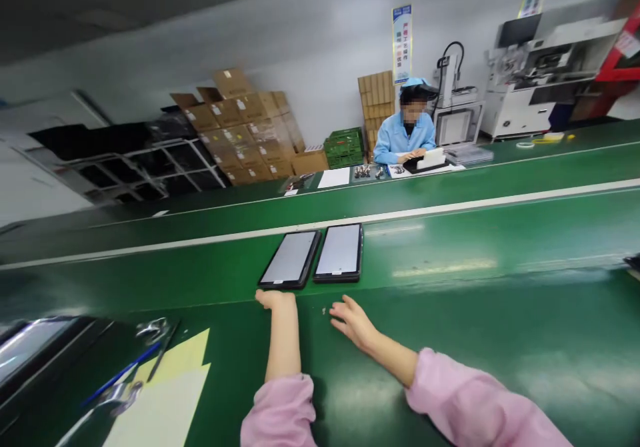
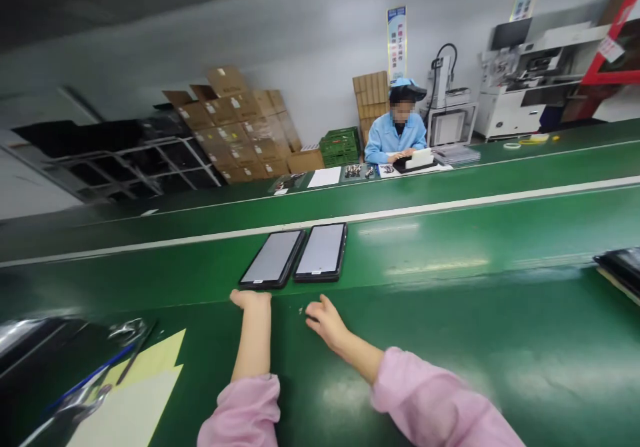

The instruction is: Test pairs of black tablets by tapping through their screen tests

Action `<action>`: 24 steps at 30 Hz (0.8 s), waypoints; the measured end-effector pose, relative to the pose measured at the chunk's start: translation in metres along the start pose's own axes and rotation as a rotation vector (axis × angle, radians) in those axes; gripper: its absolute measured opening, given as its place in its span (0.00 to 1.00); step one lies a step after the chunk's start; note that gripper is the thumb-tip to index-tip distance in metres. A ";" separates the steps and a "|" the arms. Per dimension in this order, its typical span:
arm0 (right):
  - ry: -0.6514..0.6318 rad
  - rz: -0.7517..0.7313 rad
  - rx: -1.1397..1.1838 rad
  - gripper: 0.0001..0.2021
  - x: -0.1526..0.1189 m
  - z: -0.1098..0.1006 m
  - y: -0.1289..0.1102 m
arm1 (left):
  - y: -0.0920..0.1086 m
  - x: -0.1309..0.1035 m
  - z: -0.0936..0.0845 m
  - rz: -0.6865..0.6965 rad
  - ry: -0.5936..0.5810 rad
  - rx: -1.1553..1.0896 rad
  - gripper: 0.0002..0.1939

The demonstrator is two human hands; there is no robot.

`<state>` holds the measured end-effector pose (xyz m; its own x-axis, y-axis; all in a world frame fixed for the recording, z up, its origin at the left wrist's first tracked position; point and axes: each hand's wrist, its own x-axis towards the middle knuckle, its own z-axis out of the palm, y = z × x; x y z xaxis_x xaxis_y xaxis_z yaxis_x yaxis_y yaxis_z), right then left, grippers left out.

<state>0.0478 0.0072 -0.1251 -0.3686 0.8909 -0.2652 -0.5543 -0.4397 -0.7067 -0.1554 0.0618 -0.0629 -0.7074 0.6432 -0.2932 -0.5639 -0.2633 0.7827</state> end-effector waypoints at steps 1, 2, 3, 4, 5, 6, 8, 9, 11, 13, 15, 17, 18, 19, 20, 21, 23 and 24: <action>0.039 0.037 0.110 0.17 0.013 0.013 0.001 | 0.000 0.003 0.001 -0.043 0.015 -0.027 0.21; 0.067 0.047 0.176 0.13 0.026 0.022 -0.001 | 0.000 0.004 0.002 -0.090 0.023 -0.045 0.23; 0.080 0.043 0.198 0.11 0.038 0.027 -0.005 | -0.001 0.005 0.002 -0.137 0.022 -0.061 0.26; 0.084 0.038 0.202 0.10 0.050 0.030 -0.010 | -0.002 0.006 0.002 -0.181 0.015 -0.080 0.28; 0.089 0.041 0.212 0.10 0.060 0.031 -0.016 | -0.003 0.007 0.002 -0.221 0.007 -0.096 0.30; 0.092 0.049 0.221 0.10 0.069 0.030 -0.022 | -0.004 0.007 0.001 -0.257 0.002 -0.110 0.31; 0.095 0.068 0.235 0.11 0.080 0.026 -0.030 | -0.007 0.009 -0.001 -0.324 0.005 -0.128 0.32; 0.099 0.075 0.242 0.11 0.083 0.024 -0.032 | -0.009 0.011 -0.002 -0.354 0.006 -0.135 0.32; 0.111 0.083 0.262 0.10 0.086 0.021 -0.032 | -0.013 0.012 -0.005 -0.397 -0.006 -0.152 0.32; 0.121 0.085 0.283 0.08 0.086 0.019 -0.030 | -0.016 0.010 -0.008 -0.414 -0.051 -0.183 0.30; 0.121 0.081 0.299 0.08 0.084 0.018 -0.028 | -0.019 0.006 -0.012 -0.411 -0.115 -0.222 0.28; 0.115 0.061 0.317 0.09 0.082 0.016 -0.028 | -0.023 0.000 -0.015 -0.399 -0.175 -0.256 0.25; 0.112 0.044 0.329 0.09 0.080 0.015 -0.030 | -0.024 -0.003 -0.015 -0.394 -0.197 -0.265 0.23; 0.111 0.022 0.343 0.10 0.078 0.013 -0.032 | -0.026 -0.005 -0.015 -0.391 -0.214 -0.269 0.21; 0.111 -0.004 0.359 0.12 0.076 0.012 -0.034 | -0.027 -0.006 -0.015 -0.390 -0.227 -0.269 0.18; 0.111 -0.029 0.374 0.14 0.073 0.010 -0.036 | -0.029 -0.008 -0.013 -0.392 -0.237 -0.264 0.16; 0.109 -0.067 0.398 0.17 0.067 0.006 -0.040 | -0.031 -0.011 -0.010 -0.403 -0.258 -0.243 0.13; 0.106 -0.079 0.407 0.18 0.063 0.004 -0.042 | -0.033 -0.013 -0.009 -0.413 -0.273 -0.229 0.12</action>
<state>0.0445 0.0814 -0.1098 -0.2462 0.9211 -0.3017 -0.8348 -0.3596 -0.4168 -0.1313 0.0559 -0.0895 -0.2880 0.8816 -0.3739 -0.8715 -0.0795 0.4839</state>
